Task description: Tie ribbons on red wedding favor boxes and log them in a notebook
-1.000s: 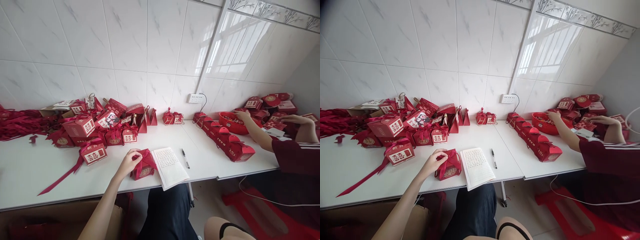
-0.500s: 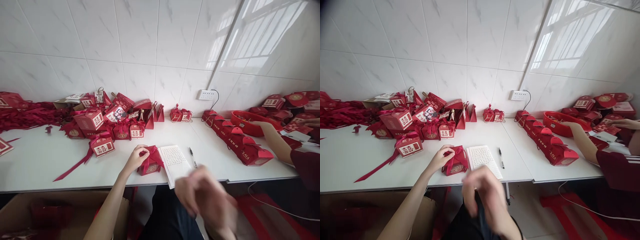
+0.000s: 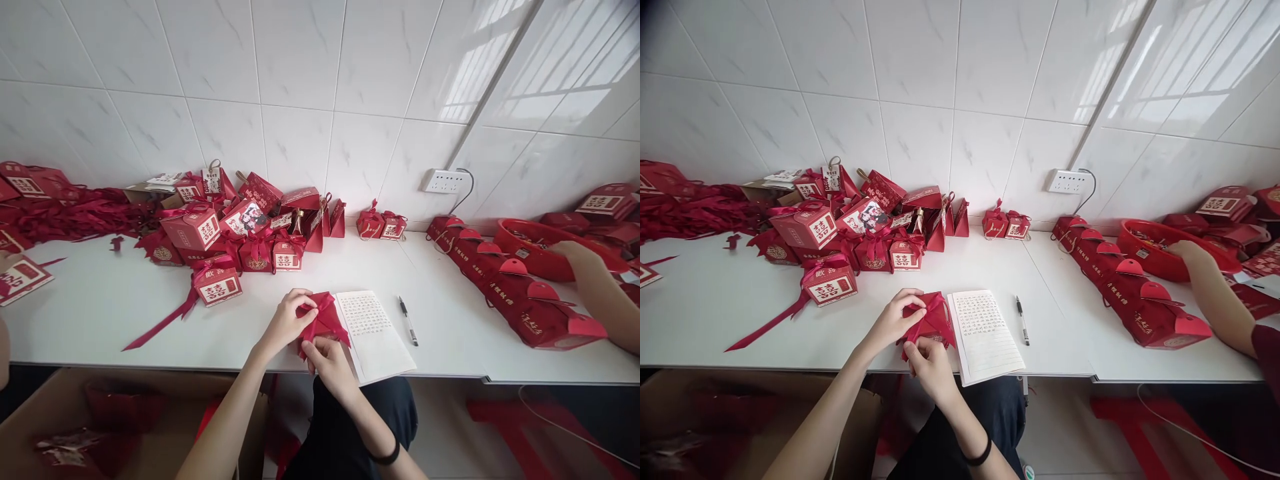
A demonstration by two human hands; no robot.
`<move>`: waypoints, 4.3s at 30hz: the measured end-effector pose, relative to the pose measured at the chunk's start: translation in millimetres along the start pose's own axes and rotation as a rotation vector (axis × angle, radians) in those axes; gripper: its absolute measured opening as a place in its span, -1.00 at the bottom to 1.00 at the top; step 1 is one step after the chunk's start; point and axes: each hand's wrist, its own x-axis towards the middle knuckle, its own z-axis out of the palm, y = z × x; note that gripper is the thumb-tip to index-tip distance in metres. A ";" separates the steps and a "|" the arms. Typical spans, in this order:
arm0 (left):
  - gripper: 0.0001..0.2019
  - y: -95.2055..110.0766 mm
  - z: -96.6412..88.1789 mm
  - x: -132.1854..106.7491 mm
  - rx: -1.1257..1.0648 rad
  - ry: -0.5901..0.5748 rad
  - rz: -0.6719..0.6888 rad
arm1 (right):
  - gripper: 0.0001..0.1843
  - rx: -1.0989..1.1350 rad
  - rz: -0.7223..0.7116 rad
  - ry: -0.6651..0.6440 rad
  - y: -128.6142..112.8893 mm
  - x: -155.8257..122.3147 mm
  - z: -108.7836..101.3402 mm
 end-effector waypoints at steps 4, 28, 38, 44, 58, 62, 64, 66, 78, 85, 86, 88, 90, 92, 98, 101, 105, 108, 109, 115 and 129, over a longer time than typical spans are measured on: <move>-0.90 0.5 2.1 0.9 -0.017 0.003 -0.026 | -0.50 0.039 -0.026 -0.023 7.7 -0.7 3.6; -0.88 -4.7 1.4 5.3 -0.078 -0.053 -0.061 | -0.39 -0.231 0.053 0.003 -3.0 -16.5 -44.6; -0.89 -1.3 3.8 8.7 -0.090 -0.090 -0.041 | -0.50 -0.233 0.042 0.175 -11.4 -9.0 -62.4; -0.90 -0.6 3.4 8.4 -0.076 -0.101 -0.022 | -0.56 -0.262 0.037 0.133 -9.0 -11.8 -64.7; -0.72 -7.0 2.4 3.4 -0.177 0.086 -0.099 | -0.63 -0.376 -0.108 0.300 -28.8 20.2 -90.3; -0.81 -10.7 -2.9 1.2 -0.058 0.138 -0.124 | -0.61 -0.463 -0.119 0.205 -31.3 37.9 -84.7; -0.82 -8.4 -5.2 1.6 -0.015 0.124 -0.124 | -0.65 -0.471 -0.101 0.204 -31.9 40.3 -79.0; -0.85 -4.2 -6.3 3.3 0.004 0.105 -0.107 | -0.67 -0.419 -0.070 0.209 -32.9 39.5 -73.9; -0.78 9.1 -13.7 1.7 -0.587 -0.123 -0.317 | -0.60 0.025 -0.015 0.215 -25.1 33.6 -68.8; -0.79 4.5 -17.7 2.2 -0.851 -0.257 -0.310 | -0.64 0.204 0.000 0.215 -22.4 35.0 -64.7; -0.78 2.9 -18.2 3.0 -0.882 -0.270 -0.310 | -0.63 0.209 0.005 0.219 -22.1 35.2 -64.8; -0.77 -0.3 -18.7 4.9 -0.907 -0.288 -0.310 | -0.63 0.204 0.013 0.222 -21.4 35.6 -65.4; -0.77 -2.3 -18.7 6.9 -0.876 -0.301 -0.308 | -0.62 0.188 0.024 0.219 -21.2 35.6 -66.0; -0.76 -2.5 -18.0 8.3 -0.786 -0.290 -0.295 | -0.62 0.174 0.032 0.219 -21.3 35.3 -66.4; -0.75 3.2 -16.7 5.1 -0.423 -0.155 -0.238 | -0.62 0.146 -0.001 0.238 -21.5 34.8 -65.5; -0.73 3.6 -16.6 0.8 -0.329 -0.111 -0.296 | -0.61 0.138 -0.004 0.249 -20.1 34.7 -64.6; -0.71 2.6 -13.9 -3.2 -0.151 0.048 -0.343 | -0.62 0.127 -0.013 0.263 -18.5 33.9 -63.3; -0.62 3.2 -9.6 -4.3 -0.066 0.017 -0.345 | -0.62 0.109 -0.019 0.272 -17.8 33.4 -62.2; -0.61 3.6 -8.0 -4.6 -0.074 0.004 -0.336 | -0.61 0.106 -0.019 0.278 -17.5 33.3 -62.0; -0.67 2.4 1.4 -8.1 -0.221 0.017 -0.260 | -0.58 0.177 -0.008 0.292 -13.1 33.2 -63.1; -0.67 -15.3 9.6 -14.7 -0.276 0.038 -0.227 | -0.60 0.436 0.028 0.277 -10.0 32.3 -62.1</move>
